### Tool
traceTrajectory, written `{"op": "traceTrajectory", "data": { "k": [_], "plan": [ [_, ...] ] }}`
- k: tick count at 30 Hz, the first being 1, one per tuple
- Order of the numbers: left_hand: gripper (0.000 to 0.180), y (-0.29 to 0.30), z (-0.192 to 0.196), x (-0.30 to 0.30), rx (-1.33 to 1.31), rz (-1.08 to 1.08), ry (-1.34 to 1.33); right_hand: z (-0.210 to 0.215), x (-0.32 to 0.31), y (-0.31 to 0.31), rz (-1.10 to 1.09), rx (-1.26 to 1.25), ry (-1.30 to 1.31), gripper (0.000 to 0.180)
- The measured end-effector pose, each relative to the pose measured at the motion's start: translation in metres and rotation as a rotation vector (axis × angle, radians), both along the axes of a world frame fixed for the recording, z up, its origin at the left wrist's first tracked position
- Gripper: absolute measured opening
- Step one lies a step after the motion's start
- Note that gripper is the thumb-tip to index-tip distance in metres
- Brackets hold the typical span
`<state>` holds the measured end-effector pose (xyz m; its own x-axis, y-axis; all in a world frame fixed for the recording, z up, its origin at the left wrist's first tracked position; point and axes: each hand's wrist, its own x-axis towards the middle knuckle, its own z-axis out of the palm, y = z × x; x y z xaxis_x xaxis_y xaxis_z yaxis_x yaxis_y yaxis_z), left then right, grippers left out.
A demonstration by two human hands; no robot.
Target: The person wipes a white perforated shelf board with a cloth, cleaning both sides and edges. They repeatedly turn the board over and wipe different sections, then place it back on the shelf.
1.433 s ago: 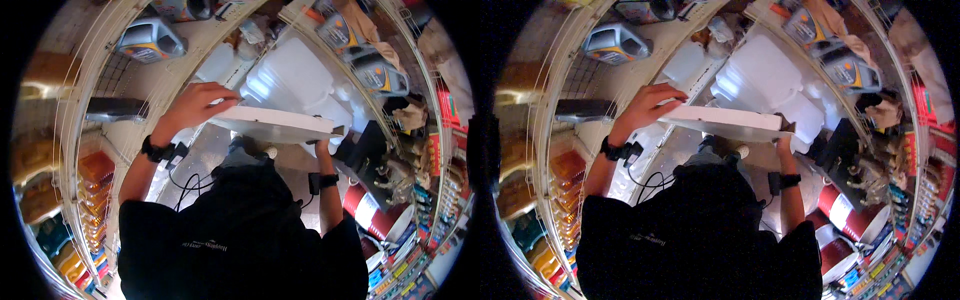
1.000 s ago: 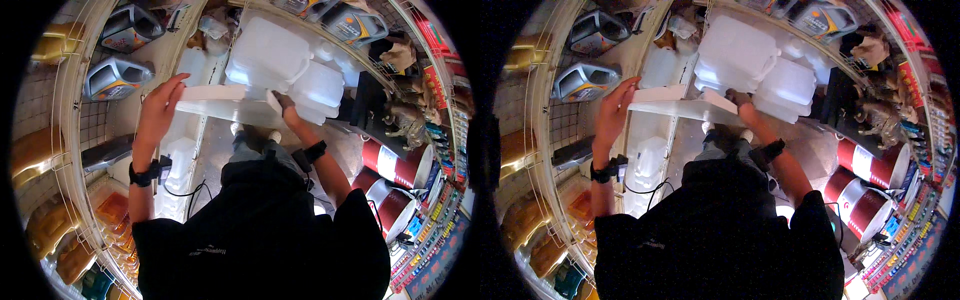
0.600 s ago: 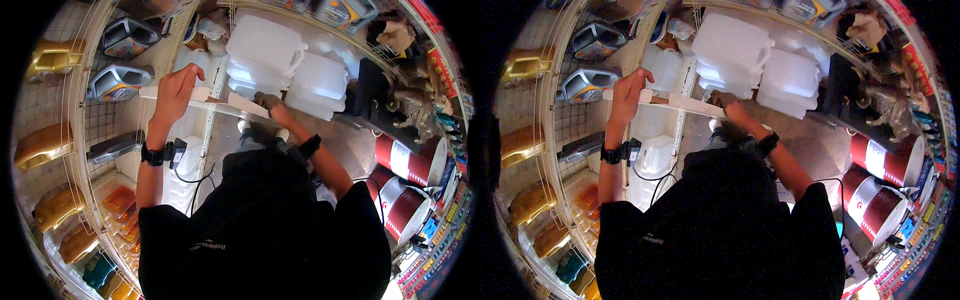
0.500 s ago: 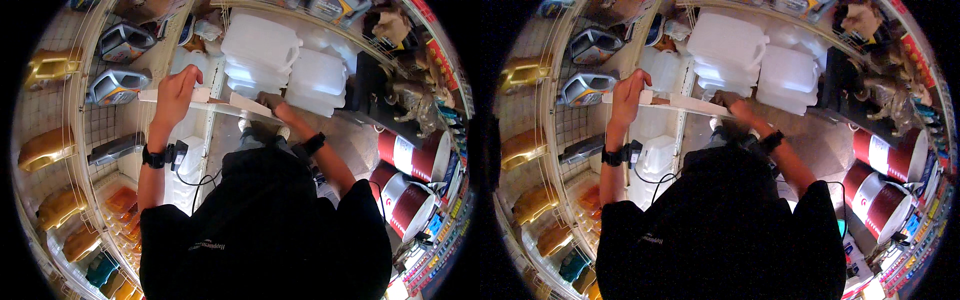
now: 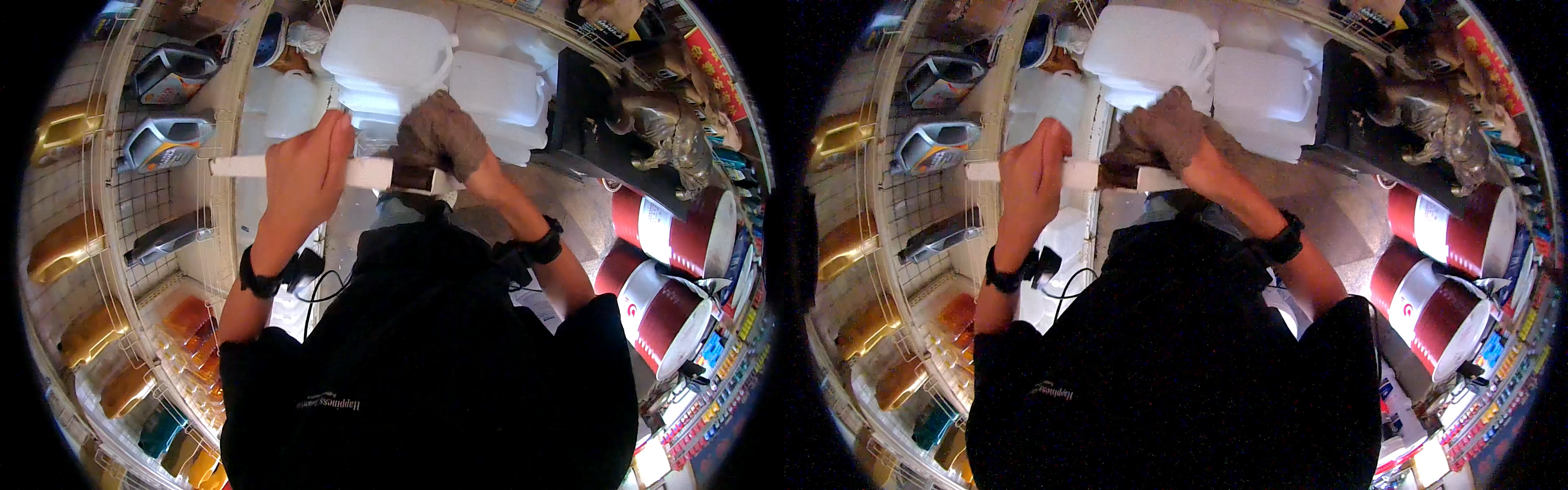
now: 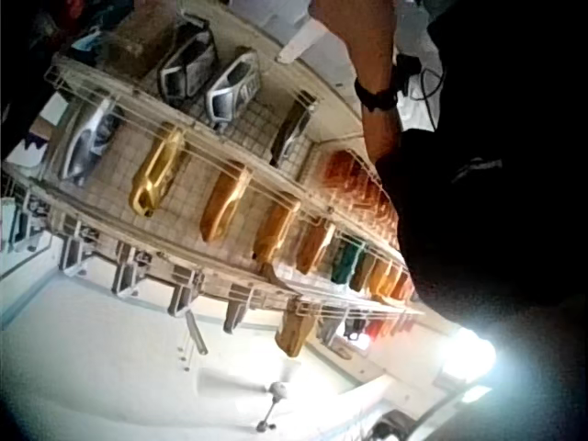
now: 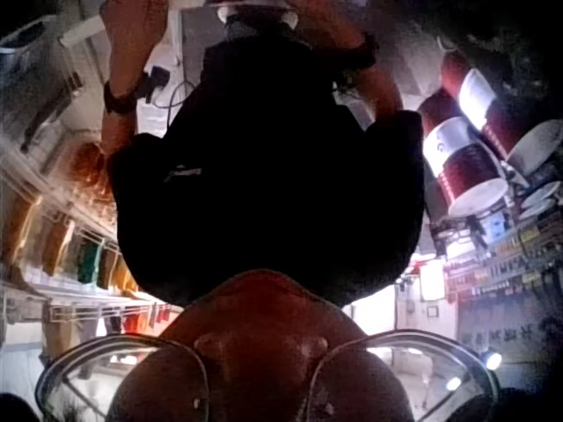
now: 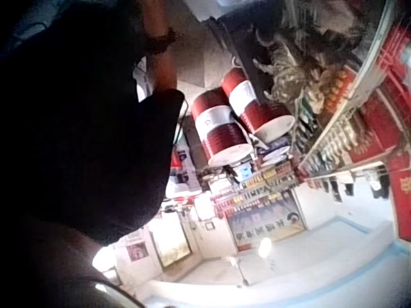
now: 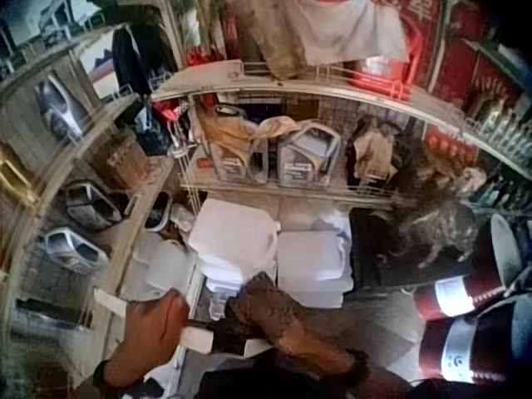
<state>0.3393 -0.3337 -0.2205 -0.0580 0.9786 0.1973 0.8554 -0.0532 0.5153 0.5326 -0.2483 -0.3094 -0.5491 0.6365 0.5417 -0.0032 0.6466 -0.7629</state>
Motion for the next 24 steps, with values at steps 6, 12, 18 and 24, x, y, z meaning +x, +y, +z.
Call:
{"op": "traceTrajectory", "data": {
  "k": [6, 12, 18, 24],
  "plan": [
    [0.018, -0.042, 0.005, 0.026, -0.004, 0.017, 0.001, -0.082, 0.057, -0.026, 0.207, -0.208, -0.12, 0.033],
    [0.011, -0.063, 0.006, 0.032, 0.02, -0.076, -0.035, -0.152, 0.106, -0.038, 0.246, -1.014, -0.136, 0.039],
    [0.016, -0.072, 0.008, 0.035, 0.066, -0.116, -0.091, -0.215, 0.129, -0.032, 0.233, -1.082, -0.398, 0.035],
    [0.021, -0.078, 0.005, 0.035, 0.081, -0.148, -0.115, -0.207, 0.126, -0.038, 0.537, -0.99, -0.464, 0.045]
  ]
}}
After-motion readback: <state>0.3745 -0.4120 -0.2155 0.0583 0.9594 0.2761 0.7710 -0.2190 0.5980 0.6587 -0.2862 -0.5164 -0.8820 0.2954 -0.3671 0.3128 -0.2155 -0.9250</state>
